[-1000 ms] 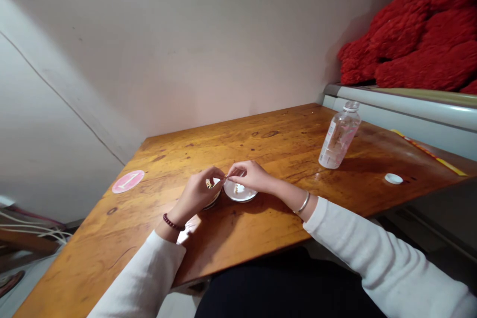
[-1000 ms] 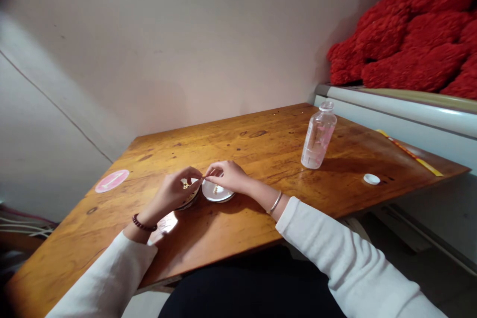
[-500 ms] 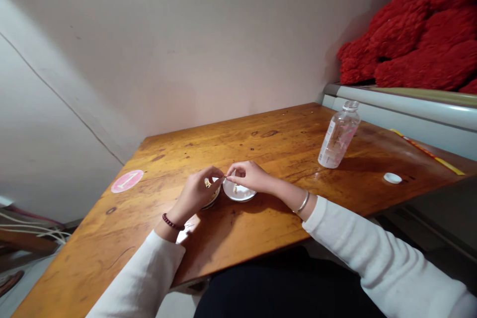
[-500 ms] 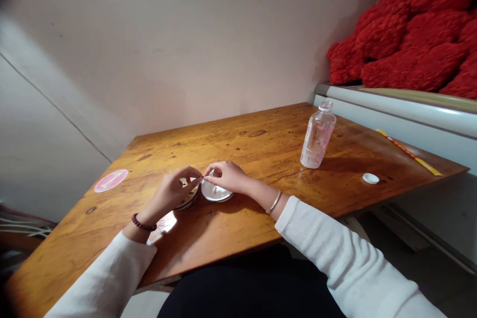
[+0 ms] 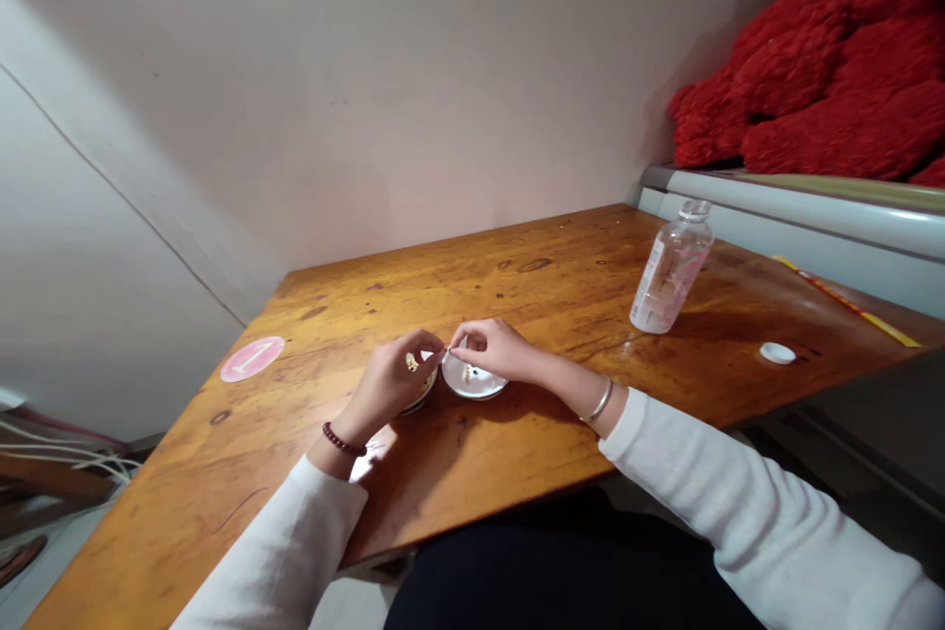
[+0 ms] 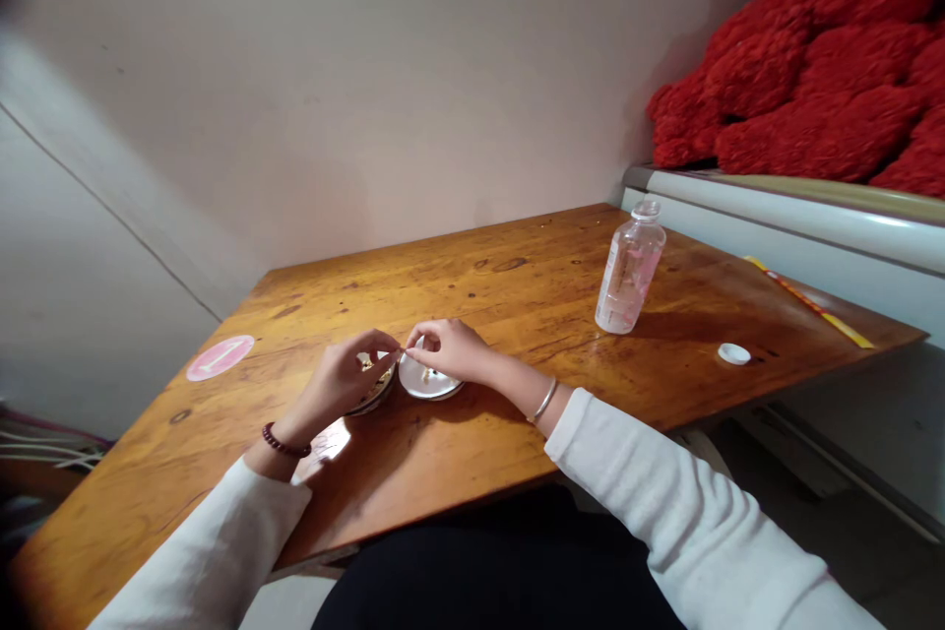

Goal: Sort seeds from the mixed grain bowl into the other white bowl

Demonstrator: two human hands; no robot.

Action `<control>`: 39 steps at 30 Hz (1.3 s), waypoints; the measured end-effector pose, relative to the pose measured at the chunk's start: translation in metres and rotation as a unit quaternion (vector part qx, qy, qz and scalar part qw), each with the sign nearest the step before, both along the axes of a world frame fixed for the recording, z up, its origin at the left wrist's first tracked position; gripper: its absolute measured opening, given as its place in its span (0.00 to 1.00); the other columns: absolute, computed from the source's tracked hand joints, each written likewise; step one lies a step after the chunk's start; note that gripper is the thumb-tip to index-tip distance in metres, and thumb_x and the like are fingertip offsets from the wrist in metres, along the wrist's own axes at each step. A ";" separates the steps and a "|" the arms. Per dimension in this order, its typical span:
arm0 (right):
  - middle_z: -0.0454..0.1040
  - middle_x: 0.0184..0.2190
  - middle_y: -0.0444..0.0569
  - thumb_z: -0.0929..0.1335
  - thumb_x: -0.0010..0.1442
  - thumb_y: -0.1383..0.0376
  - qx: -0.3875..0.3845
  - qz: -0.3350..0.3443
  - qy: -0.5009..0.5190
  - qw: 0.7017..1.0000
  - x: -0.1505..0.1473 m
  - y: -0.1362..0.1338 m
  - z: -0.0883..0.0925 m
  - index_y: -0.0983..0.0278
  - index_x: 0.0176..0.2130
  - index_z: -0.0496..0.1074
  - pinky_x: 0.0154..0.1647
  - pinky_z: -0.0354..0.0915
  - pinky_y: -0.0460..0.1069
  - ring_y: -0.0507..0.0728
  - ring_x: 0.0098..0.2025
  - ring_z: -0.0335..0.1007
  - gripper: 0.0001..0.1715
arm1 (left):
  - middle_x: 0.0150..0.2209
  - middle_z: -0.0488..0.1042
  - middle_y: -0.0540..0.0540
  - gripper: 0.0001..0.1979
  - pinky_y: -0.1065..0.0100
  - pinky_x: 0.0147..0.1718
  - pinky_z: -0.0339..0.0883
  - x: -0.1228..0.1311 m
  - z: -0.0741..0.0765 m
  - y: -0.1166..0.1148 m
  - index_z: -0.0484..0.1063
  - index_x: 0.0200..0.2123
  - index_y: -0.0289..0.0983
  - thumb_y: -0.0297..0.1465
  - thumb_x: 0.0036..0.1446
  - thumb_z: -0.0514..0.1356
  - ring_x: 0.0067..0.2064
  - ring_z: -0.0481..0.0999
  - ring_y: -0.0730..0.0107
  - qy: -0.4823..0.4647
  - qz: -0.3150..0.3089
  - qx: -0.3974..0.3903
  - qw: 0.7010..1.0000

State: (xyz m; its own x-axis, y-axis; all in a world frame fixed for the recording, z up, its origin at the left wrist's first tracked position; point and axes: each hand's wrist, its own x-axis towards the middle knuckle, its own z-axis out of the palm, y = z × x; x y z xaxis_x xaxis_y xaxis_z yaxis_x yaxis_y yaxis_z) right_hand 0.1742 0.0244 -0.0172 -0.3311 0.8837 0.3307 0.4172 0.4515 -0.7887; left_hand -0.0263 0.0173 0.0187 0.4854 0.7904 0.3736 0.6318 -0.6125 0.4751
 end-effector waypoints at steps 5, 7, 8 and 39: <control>0.74 0.24 0.44 0.68 0.56 0.61 0.006 -0.006 -0.014 1.000 0.000 -0.001 0.001 0.63 0.36 0.75 0.27 0.55 0.43 0.49 0.26 0.67 0.09 | 0.34 0.77 0.49 0.09 0.73 0.32 0.66 0.000 -0.001 0.001 0.74 0.36 0.39 0.35 0.58 0.56 0.33 0.72 0.73 -0.002 -0.004 0.008 1.000; 0.75 0.25 0.44 0.69 0.56 0.61 0.007 -0.010 -0.015 1.000 0.000 -0.001 0.001 0.63 0.36 0.75 0.27 0.55 0.43 0.49 0.26 0.67 0.09 | 0.34 0.77 0.49 0.09 0.73 0.32 0.66 0.000 -0.002 0.001 0.74 0.36 0.39 0.35 0.58 0.56 0.33 0.72 0.73 -0.002 -0.006 0.009 1.000; 0.75 0.25 0.44 0.69 0.56 0.60 0.007 -0.011 -0.014 1.000 0.000 -0.001 0.001 0.63 0.36 0.76 0.27 0.55 0.43 0.49 0.27 0.67 0.09 | 0.35 0.78 0.48 0.09 0.73 0.32 0.66 0.000 -0.002 0.002 0.74 0.36 0.39 0.35 0.58 0.56 0.33 0.72 0.73 -0.001 -0.006 0.009 1.000; 0.75 0.25 0.44 0.69 0.55 0.61 0.017 -0.019 -0.017 1.000 0.000 0.000 -0.001 0.63 0.35 0.76 0.27 0.56 0.43 0.49 0.27 0.67 0.10 | 0.36 0.78 0.48 0.08 0.72 0.34 0.67 -0.001 -0.005 0.004 0.74 0.38 0.40 0.34 0.58 0.56 0.35 0.74 0.71 0.018 -0.007 0.037 0.999</control>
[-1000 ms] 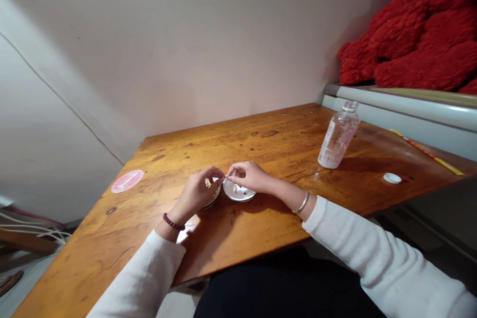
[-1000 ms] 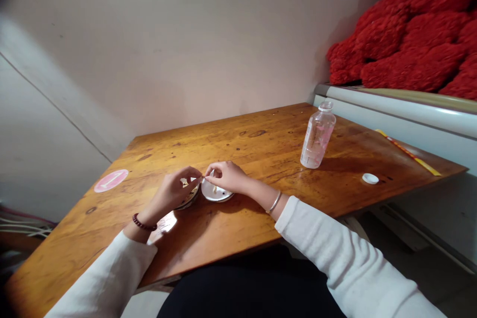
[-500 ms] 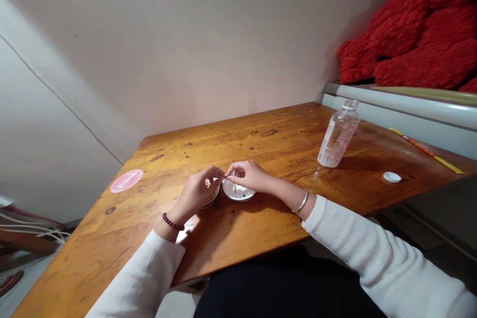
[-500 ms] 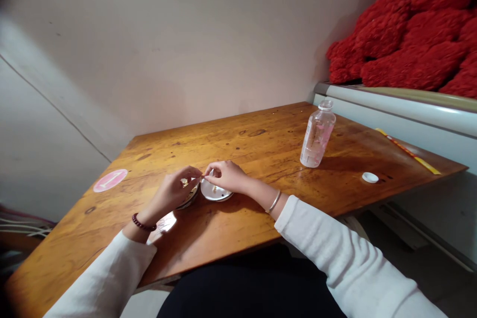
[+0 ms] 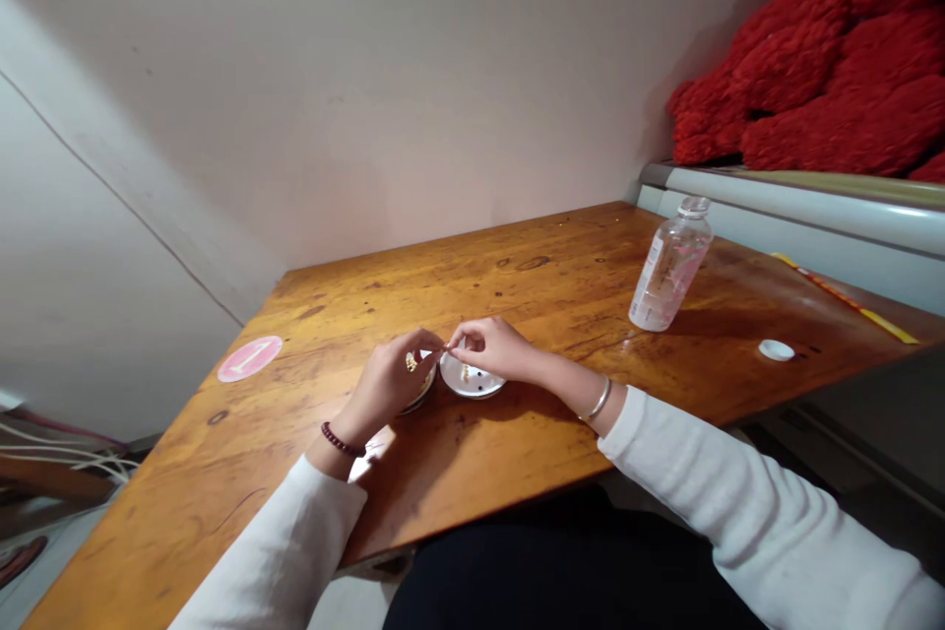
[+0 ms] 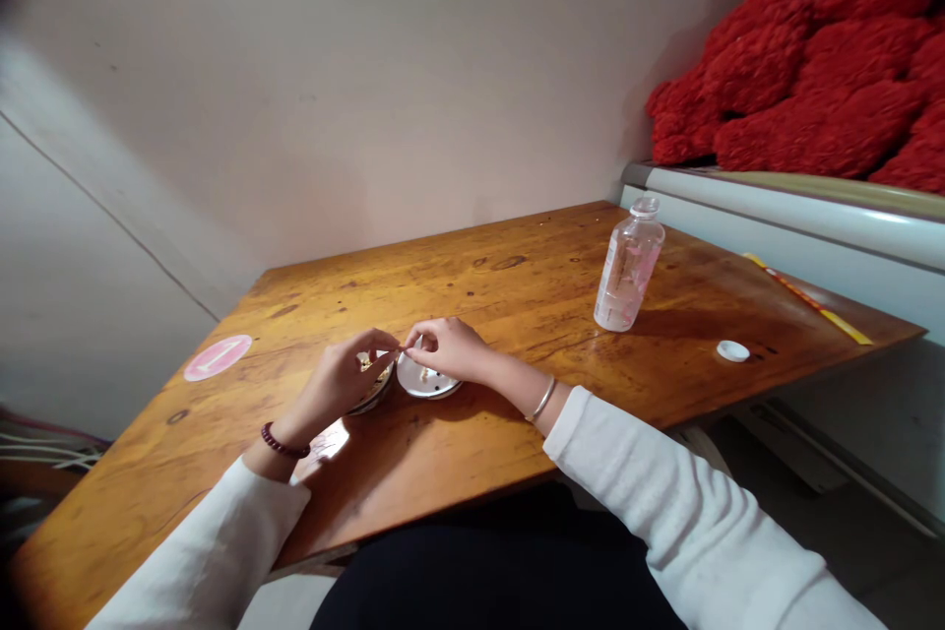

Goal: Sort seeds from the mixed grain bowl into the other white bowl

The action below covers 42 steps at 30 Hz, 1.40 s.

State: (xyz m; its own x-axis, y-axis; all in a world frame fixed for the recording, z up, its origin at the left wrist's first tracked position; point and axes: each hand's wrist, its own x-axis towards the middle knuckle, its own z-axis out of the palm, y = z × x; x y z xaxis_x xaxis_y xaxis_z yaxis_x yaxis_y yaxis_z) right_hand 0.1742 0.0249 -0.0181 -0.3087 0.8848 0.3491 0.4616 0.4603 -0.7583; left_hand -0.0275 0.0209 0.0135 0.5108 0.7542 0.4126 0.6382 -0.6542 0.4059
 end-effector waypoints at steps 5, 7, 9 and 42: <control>0.75 0.25 0.44 0.68 0.56 0.61 -0.005 0.000 -0.001 1.000 0.000 -0.001 0.002 0.63 0.36 0.76 0.27 0.56 0.43 0.50 0.27 0.68 0.10 | 0.37 0.78 0.48 0.08 0.72 0.34 0.67 0.000 0.003 -0.001 0.73 0.38 0.40 0.35 0.58 0.56 0.34 0.74 0.71 0.005 0.007 -0.003 1.000; 0.75 0.25 0.44 0.68 0.56 0.61 -0.006 -0.002 -0.002 1.000 0.000 -0.002 0.003 0.63 0.36 0.76 0.27 0.56 0.43 0.50 0.27 0.68 0.10 | 0.36 0.78 0.49 0.08 0.71 0.35 0.67 0.000 0.003 -0.001 0.73 0.38 0.40 0.34 0.58 0.56 0.34 0.74 0.71 0.008 0.009 -0.002 1.000; 0.75 0.25 0.44 0.68 0.56 0.61 -0.007 -0.004 -0.002 1.000 0.000 -0.002 0.003 0.63 0.36 0.76 0.27 0.56 0.43 0.50 0.27 0.68 0.10 | 0.36 0.78 0.48 0.08 0.71 0.35 0.67 0.000 0.002 -0.001 0.73 0.38 0.40 0.35 0.58 0.56 0.34 0.74 0.70 0.010 0.010 0.001 1.000; 0.76 0.25 0.45 0.71 0.54 0.55 -0.015 0.000 0.007 1.000 0.000 -0.002 0.002 0.63 0.37 0.78 0.29 0.58 0.44 0.50 0.28 0.68 0.15 | 0.28 0.77 0.46 0.20 0.71 0.26 0.58 -0.005 0.005 -0.001 0.74 0.34 0.41 0.46 0.63 0.48 0.28 0.74 0.67 0.094 0.165 0.031 0.981</control>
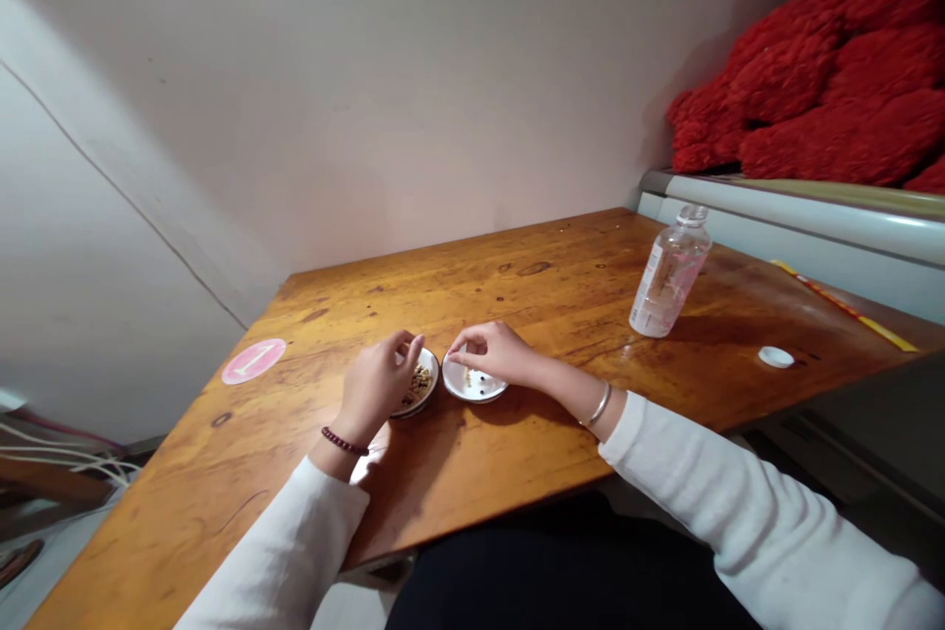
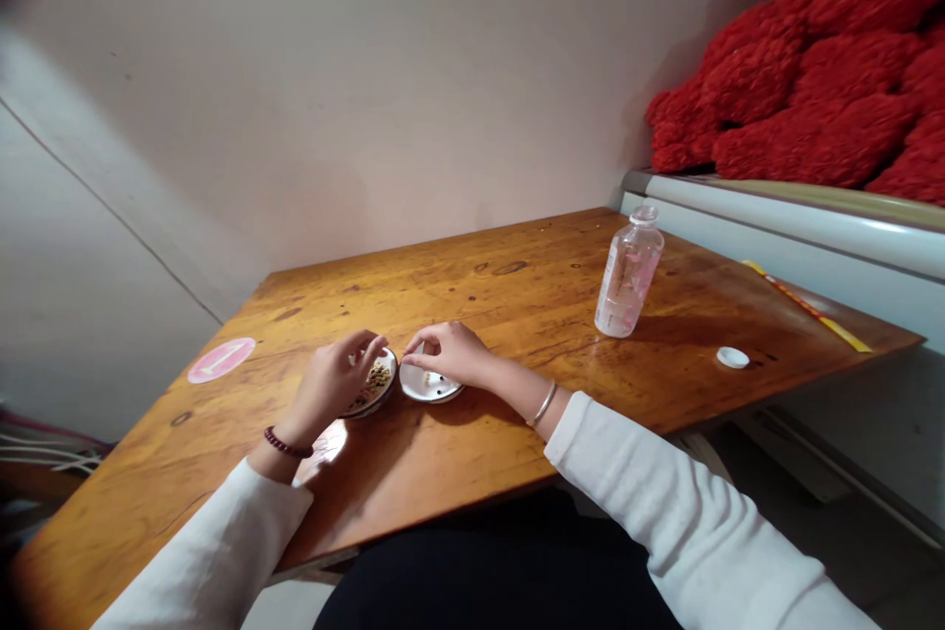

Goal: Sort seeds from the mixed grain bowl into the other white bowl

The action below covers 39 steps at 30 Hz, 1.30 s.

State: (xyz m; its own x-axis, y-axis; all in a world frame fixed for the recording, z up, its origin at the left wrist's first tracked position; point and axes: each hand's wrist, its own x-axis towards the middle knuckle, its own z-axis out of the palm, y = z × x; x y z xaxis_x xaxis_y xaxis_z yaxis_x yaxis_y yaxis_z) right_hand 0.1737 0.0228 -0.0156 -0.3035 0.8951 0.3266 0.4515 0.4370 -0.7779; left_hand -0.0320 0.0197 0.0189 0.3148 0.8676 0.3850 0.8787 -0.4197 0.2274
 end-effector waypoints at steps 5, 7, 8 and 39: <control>0.78 0.30 0.46 0.69 0.57 0.59 0.019 -0.014 0.000 1.000 -0.001 0.000 0.001 0.63 0.34 0.78 0.31 0.60 0.44 0.51 0.30 0.70 0.11 | 0.28 0.78 0.42 0.21 0.69 0.23 0.53 -0.011 -0.006 0.003 0.75 0.30 0.41 0.48 0.59 0.51 0.28 0.75 0.59 0.117 0.100 -0.020 0.988; 0.79 0.32 0.46 0.69 0.57 0.60 0.022 -0.016 -0.001 1.000 -0.001 0.000 0.002 0.63 0.34 0.78 0.33 0.61 0.44 0.51 0.32 0.71 0.10 | 0.29 0.78 0.41 0.19 0.69 0.24 0.56 -0.013 -0.008 0.004 0.76 0.31 0.41 0.48 0.57 0.54 0.29 0.76 0.58 0.137 0.093 -0.040 0.985; 0.79 0.32 0.46 0.69 0.57 0.60 0.023 -0.016 0.001 1.000 -0.001 0.000 0.002 0.63 0.34 0.78 0.34 0.62 0.45 0.52 0.33 0.72 0.10 | 0.30 0.78 0.41 0.18 0.69 0.24 0.57 -0.014 -0.009 0.004 0.76 0.31 0.41 0.47 0.56 0.55 0.30 0.76 0.58 0.142 0.090 -0.045 0.985; 0.80 0.34 0.46 0.68 0.57 0.57 0.023 0.001 -0.019 1.000 0.002 0.004 -0.002 0.62 0.36 0.79 0.36 0.64 0.45 0.53 0.34 0.74 0.13 | 0.37 0.79 0.49 0.09 0.69 0.27 0.58 -0.005 -0.001 -0.003 0.71 0.39 0.43 0.36 0.59 0.53 0.36 0.77 0.64 0.100 0.076 -0.061 0.990</control>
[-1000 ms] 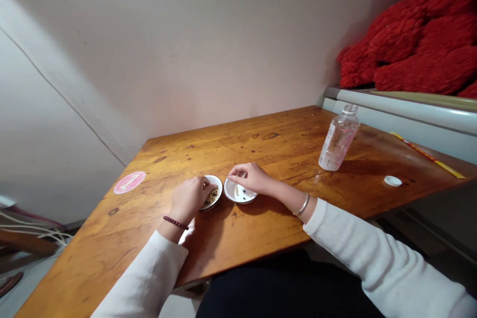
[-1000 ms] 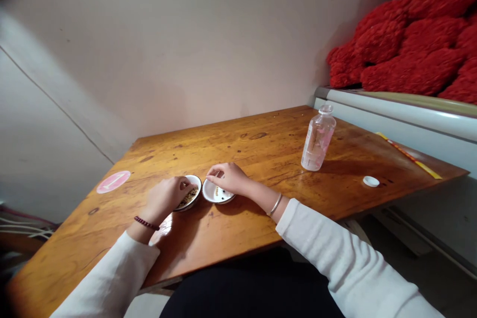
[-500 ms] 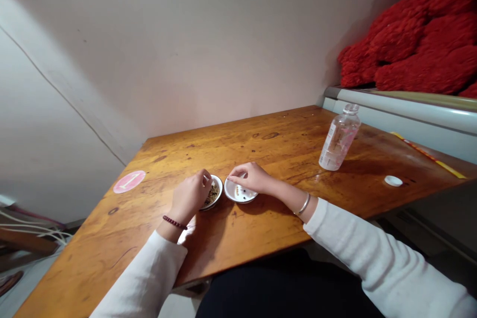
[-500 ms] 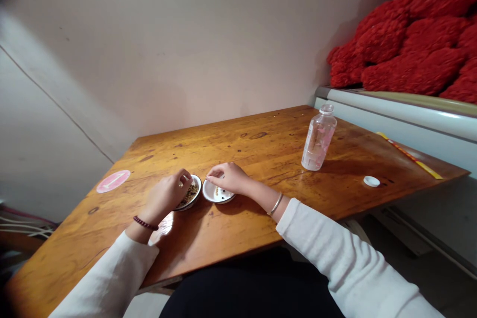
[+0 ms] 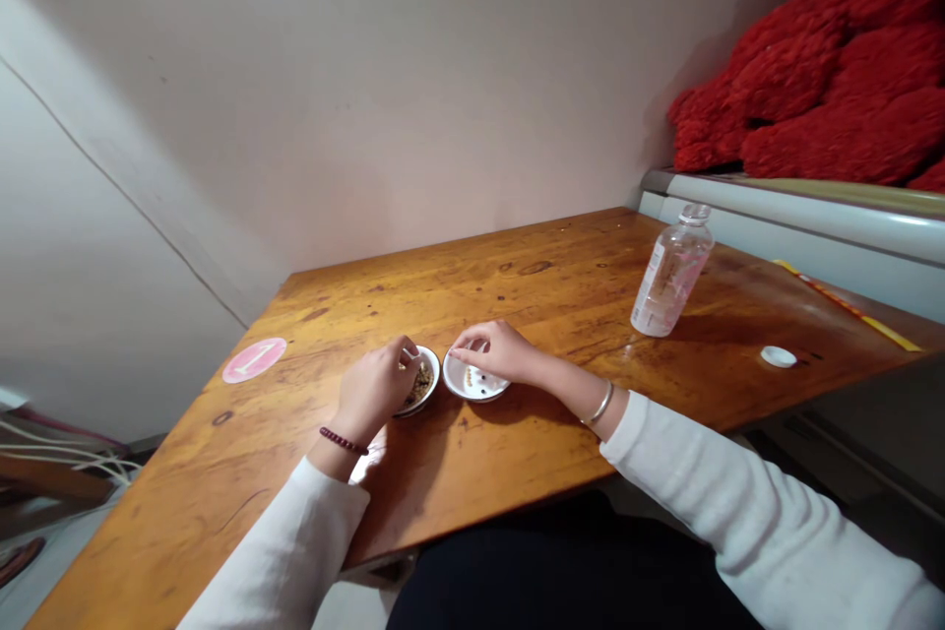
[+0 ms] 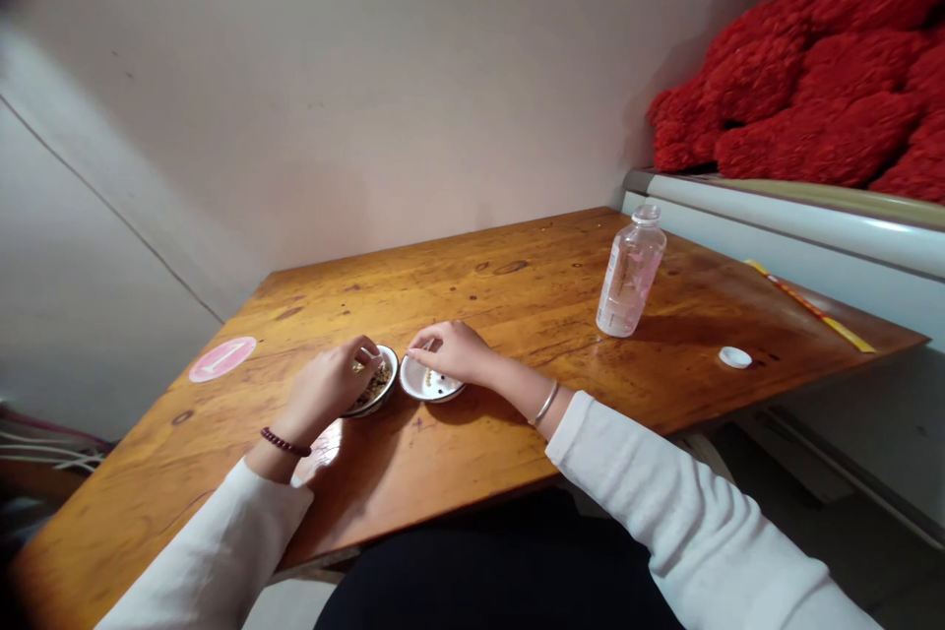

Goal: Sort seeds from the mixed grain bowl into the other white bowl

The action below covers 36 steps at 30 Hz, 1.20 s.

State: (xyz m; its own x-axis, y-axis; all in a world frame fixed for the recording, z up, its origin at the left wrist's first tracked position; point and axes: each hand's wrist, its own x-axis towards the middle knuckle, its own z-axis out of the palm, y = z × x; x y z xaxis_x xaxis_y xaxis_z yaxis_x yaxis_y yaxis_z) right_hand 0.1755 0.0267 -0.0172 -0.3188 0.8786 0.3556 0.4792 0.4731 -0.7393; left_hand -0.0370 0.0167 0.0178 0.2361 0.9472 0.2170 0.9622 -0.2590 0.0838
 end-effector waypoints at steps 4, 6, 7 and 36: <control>0.79 0.36 0.47 0.68 0.57 0.57 0.015 -0.003 -0.013 1.000 0.000 0.002 -0.001 0.61 0.37 0.79 0.35 0.63 0.45 0.52 0.33 0.72 0.13 | 0.36 0.79 0.48 0.10 0.69 0.26 0.57 -0.002 0.000 0.001 0.71 0.38 0.43 0.36 0.60 0.51 0.34 0.77 0.63 0.019 -0.004 -0.003 1.000; 0.79 0.36 0.47 0.68 0.57 0.57 0.019 -0.005 -0.013 1.000 0.000 0.001 -0.001 0.61 0.37 0.79 0.34 0.63 0.45 0.52 0.32 0.72 0.13 | 0.36 0.79 0.48 0.11 0.68 0.26 0.56 -0.003 0.000 0.001 0.71 0.38 0.43 0.37 0.60 0.51 0.34 0.76 0.63 0.023 -0.010 -0.002 1.000; 0.79 0.36 0.47 0.68 0.57 0.57 0.017 -0.008 -0.013 1.000 0.000 0.001 0.000 0.61 0.36 0.79 0.34 0.63 0.45 0.52 0.32 0.72 0.13 | 0.35 0.79 0.48 0.11 0.68 0.26 0.56 -0.003 0.000 0.001 0.71 0.38 0.43 0.38 0.61 0.50 0.34 0.76 0.63 0.024 -0.011 -0.002 1.000; 0.79 0.31 0.46 0.67 0.58 0.58 -0.019 0.011 -0.002 1.000 -0.001 -0.003 0.002 0.62 0.36 0.79 0.34 0.64 0.45 0.53 0.33 0.73 0.12 | 0.39 0.79 0.50 0.07 0.70 0.29 0.59 -0.005 -0.003 0.003 0.71 0.38 0.44 0.31 0.57 0.54 0.38 0.77 0.63 -0.020 -0.032 -0.006 0.999</control>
